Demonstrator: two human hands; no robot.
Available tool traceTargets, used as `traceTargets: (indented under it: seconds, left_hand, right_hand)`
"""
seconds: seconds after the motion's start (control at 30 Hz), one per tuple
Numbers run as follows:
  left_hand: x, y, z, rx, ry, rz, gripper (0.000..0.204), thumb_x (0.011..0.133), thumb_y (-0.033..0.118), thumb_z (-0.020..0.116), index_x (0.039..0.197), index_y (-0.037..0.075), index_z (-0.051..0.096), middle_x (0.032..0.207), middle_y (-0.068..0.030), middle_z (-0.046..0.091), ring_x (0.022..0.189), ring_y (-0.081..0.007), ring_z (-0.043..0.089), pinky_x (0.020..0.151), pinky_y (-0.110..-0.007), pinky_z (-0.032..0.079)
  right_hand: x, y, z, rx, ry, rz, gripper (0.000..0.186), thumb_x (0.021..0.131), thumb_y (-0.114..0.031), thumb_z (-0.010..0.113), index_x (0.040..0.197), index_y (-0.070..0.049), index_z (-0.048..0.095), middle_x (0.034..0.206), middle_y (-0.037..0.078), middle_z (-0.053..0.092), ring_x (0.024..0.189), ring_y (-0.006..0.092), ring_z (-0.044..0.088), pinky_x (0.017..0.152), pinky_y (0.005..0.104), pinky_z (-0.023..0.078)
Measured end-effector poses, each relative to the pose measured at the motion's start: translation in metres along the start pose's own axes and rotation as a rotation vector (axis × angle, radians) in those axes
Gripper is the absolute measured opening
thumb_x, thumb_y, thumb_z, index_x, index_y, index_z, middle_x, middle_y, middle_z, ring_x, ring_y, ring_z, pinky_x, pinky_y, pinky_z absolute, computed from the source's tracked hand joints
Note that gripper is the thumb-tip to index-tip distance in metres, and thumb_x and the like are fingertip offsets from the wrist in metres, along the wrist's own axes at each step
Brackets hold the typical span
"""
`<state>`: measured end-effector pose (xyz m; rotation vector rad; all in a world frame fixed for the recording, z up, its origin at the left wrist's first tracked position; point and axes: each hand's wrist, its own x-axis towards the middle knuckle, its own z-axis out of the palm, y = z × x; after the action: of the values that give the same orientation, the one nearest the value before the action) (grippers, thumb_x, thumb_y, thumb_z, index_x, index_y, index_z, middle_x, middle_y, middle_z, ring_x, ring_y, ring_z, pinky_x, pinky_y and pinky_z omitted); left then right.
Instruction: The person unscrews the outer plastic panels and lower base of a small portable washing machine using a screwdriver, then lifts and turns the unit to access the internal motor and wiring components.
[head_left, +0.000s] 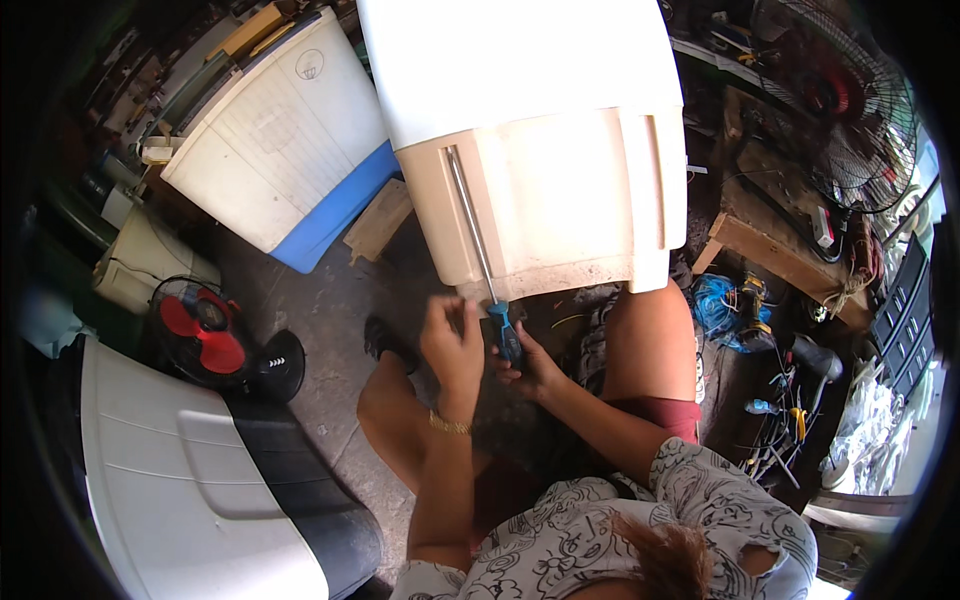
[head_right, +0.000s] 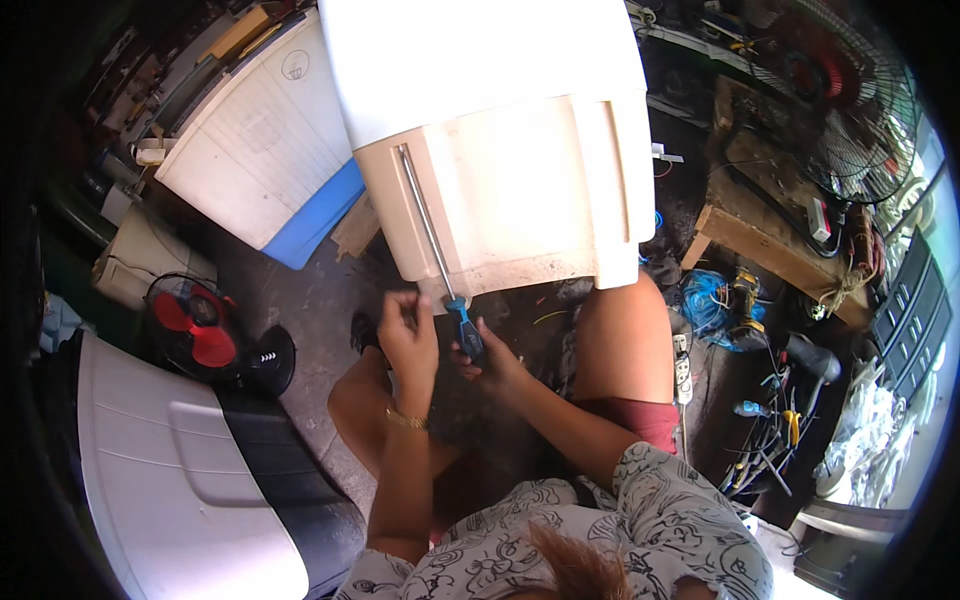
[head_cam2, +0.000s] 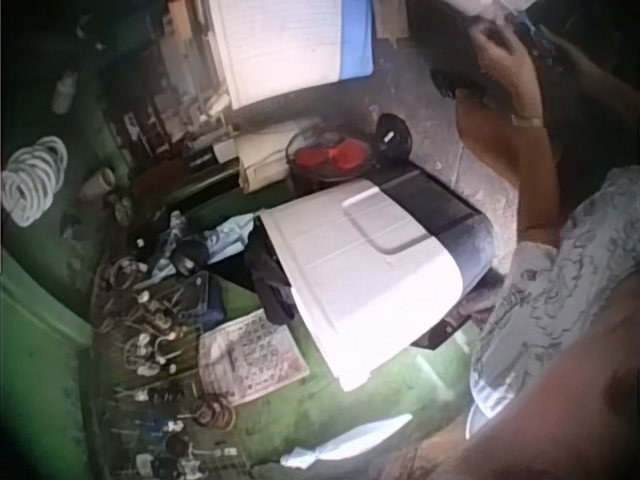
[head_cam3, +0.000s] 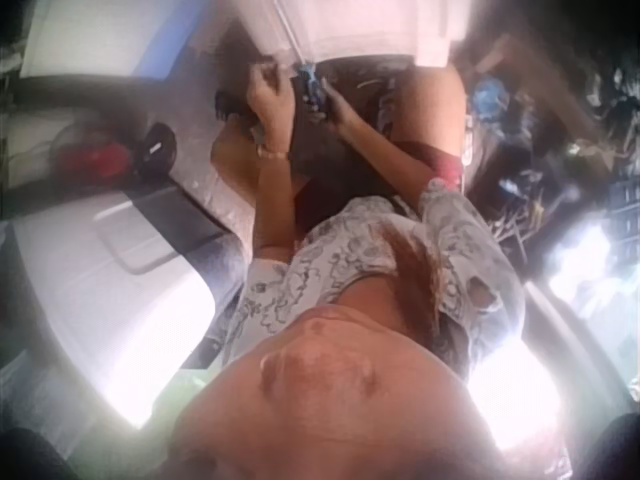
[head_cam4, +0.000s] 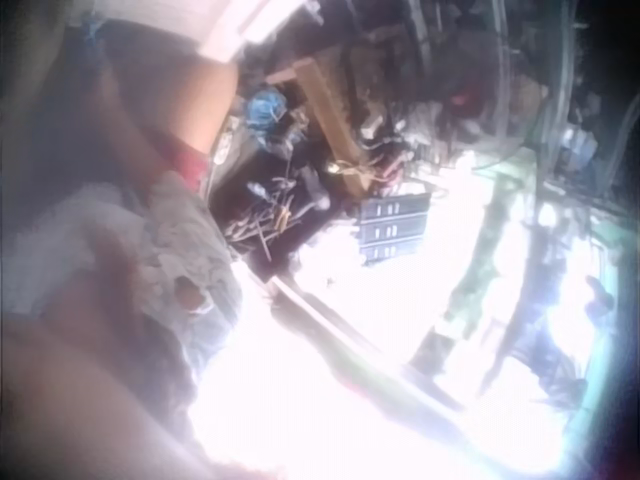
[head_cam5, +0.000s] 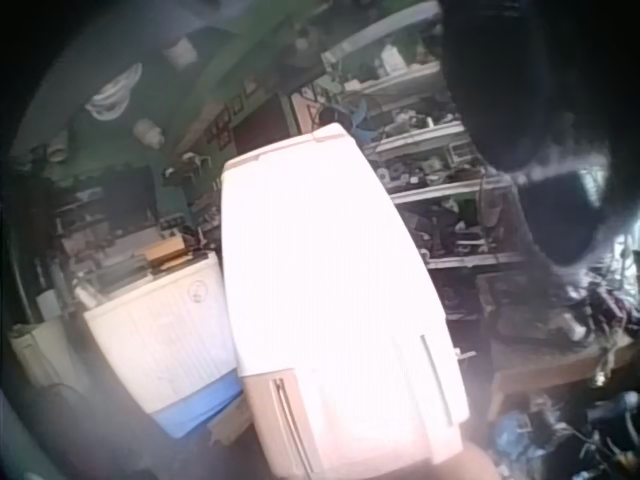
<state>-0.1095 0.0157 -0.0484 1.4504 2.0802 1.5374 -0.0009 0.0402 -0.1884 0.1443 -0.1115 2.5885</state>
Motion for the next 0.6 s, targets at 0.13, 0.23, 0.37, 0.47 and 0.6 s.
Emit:
traceTargets:
  seconds: [0.13,0.23,0.37,0.47,0.6]
  left_hand:
    - [-0.033,-0.030,-0.009,0.070,-0.156,-0.024,0.024,0.088,0.024,0.061,0.100,0.003,0.063,0.088,-0.0139,0.063,0.089,-0.0280,0.064,0.075,-0.035,0.048]
    - [-0.034,-0.048,-0.010,-0.076,-0.291,-0.129,0.028,0.090,0.026,0.059,0.106,0.003,0.063,0.092,-0.0139,0.064,0.092,-0.0263,0.064,0.076,-0.035,0.048]
    - [-0.029,-0.060,-0.001,-0.244,-0.463,-0.210,0.026,0.091,0.022,0.060,0.105,0.000,0.062,0.081,-0.0076,0.063,0.076,-0.0158,0.063,0.064,-0.029,0.049]
    - [-0.026,-0.030,0.008,-0.306,-0.490,-0.397,0.024,0.088,0.018,0.064,0.103,-0.001,0.062,0.073,-0.0034,0.061,0.065,-0.0089,0.059,0.054,-0.027,0.047]
    - [-0.033,-0.042,0.013,-0.027,-0.184,-0.215,0.033,0.080,0.026,0.074,0.094,-0.001,0.061,0.075,-0.0086,0.065,0.062,-0.0155,0.062,0.060,-0.030,0.049]
  right_hand:
    - [0.004,0.012,0.016,0.124,0.196,-0.034,0.032,0.092,-0.033,0.054,0.103,-0.003,0.057,0.087,0.009,0.061,0.064,0.0164,0.054,0.049,0.0209,0.038]
    - [-0.001,0.011,0.032,0.238,0.297,-0.056,0.023,0.089,-0.022,0.056,0.101,-0.003,0.059,0.085,0.009,0.060,0.067,0.0150,0.053,0.048,0.0196,0.041]
    - [0.000,0.022,0.001,0.223,0.305,-0.119,0.020,0.090,-0.024,0.059,0.099,-0.006,0.061,0.086,0.008,0.060,0.068,0.0149,0.055,0.050,0.0190,0.044]
    - [-0.004,0.016,-0.023,0.229,0.107,-0.036,0.023,0.091,-0.032,0.060,0.100,-0.011,0.060,0.084,0.007,0.060,0.064,0.0128,0.056,0.053,0.0171,0.044]
    - [-0.009,0.026,0.070,-0.053,0.568,-0.160,0.028,0.092,-0.039,0.057,0.101,-0.013,0.056,0.072,0.004,0.055,0.054,0.0085,0.050,0.050,0.0157,0.041]
